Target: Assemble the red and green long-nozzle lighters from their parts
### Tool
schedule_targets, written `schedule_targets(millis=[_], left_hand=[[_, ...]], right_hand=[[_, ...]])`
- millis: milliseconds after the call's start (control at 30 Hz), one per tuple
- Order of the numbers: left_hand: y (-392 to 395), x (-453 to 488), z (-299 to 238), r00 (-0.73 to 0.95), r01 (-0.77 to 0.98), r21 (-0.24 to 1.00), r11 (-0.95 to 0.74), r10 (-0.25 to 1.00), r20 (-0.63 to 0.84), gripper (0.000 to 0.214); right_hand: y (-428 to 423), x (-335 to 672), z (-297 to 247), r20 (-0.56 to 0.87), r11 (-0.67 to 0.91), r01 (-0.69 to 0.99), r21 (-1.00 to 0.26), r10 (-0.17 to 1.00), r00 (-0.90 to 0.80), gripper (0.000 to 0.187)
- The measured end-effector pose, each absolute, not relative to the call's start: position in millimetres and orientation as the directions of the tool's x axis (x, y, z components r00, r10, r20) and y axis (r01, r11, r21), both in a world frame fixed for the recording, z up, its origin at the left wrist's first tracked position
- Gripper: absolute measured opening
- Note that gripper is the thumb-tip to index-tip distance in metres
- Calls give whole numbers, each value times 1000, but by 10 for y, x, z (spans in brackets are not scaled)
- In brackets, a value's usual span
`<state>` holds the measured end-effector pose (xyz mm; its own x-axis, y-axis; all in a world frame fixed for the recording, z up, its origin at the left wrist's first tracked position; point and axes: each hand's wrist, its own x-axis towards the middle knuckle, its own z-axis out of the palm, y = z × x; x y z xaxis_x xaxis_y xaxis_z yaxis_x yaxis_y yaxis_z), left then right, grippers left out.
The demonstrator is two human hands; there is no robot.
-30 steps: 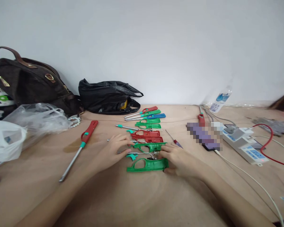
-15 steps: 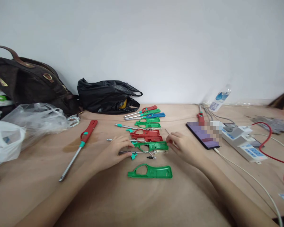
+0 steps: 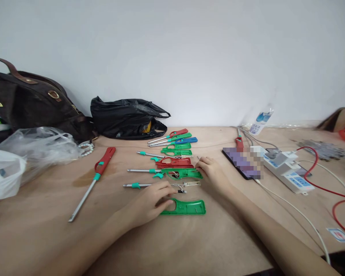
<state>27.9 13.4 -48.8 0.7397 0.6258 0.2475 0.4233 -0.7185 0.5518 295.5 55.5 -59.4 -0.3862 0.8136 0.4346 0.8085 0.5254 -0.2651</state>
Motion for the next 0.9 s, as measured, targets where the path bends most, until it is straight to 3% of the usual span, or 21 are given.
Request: schedule_targets(millis=[333, 433, 633, 900], left_hand=[[85, 365, -594, 740, 390, 573, -720, 616, 270, 24], [126, 336, -578, 711, 418, 514, -749, 622, 328, 23], [297, 190, -556, 609, 658, 286, -697, 716, 341, 19], [342, 123, -501, 650, 624, 321, -712, 701, 292, 14]], right_hand=[[552, 3137, -455, 426, 509, 812, -285, 826, -368, 24], [571, 3139, -475, 445, 506, 819, -268, 820, -361, 23], [563, 3090, -544, 501, 548, 795, -260, 781, -374, 29], [559, 3000, -747, 549, 669, 727, -157, 671, -498, 31]])
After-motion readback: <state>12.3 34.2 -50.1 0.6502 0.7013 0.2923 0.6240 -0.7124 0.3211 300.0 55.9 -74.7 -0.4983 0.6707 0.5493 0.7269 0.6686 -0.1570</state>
